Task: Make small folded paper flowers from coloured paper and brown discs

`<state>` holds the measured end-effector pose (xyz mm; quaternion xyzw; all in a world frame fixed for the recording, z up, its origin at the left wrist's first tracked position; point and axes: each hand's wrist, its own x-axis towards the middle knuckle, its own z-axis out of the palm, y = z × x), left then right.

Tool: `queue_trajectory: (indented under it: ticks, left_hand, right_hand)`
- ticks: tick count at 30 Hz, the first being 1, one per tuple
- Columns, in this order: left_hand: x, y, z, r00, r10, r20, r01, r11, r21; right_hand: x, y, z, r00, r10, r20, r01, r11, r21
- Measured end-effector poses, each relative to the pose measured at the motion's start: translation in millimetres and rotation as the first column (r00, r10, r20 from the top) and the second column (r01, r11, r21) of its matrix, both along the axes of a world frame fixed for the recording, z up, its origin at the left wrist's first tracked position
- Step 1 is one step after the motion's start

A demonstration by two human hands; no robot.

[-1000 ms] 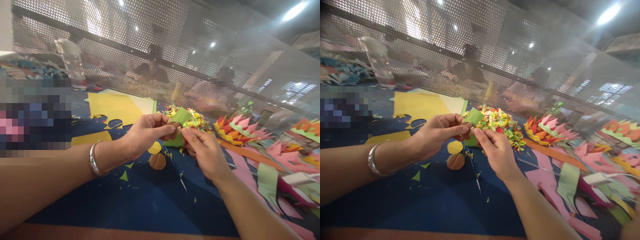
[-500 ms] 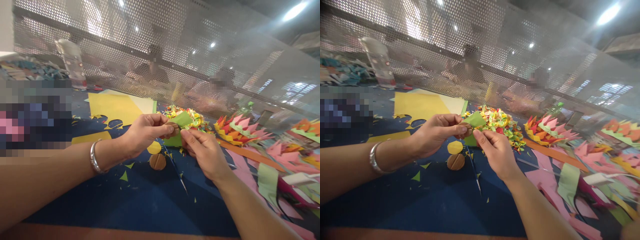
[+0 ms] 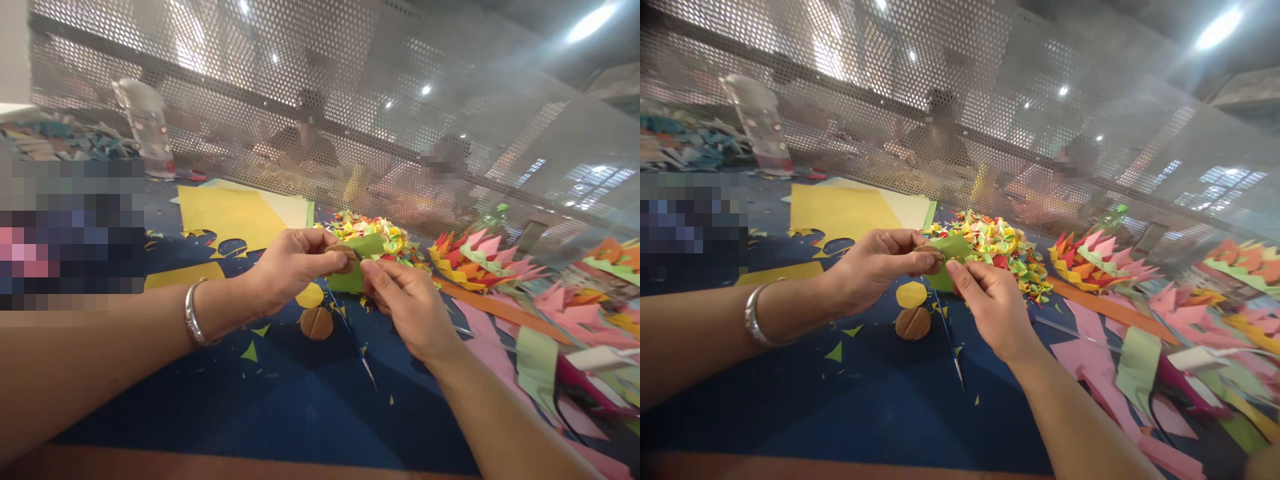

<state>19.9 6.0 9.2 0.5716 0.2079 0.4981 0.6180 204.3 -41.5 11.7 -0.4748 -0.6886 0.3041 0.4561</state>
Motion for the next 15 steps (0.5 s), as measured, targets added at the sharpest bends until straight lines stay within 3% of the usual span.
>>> queue_trajectory:
  ticks: [15]
  left_hand:
    - [2.9,-0.1,-3.8,1.000,-0.021,0.001,0.021,0.999,-0.029]
  right_hand:
    - [0.2,0.4,-0.2,0.999,-0.022,0.036,0.021,1.000,0.019]
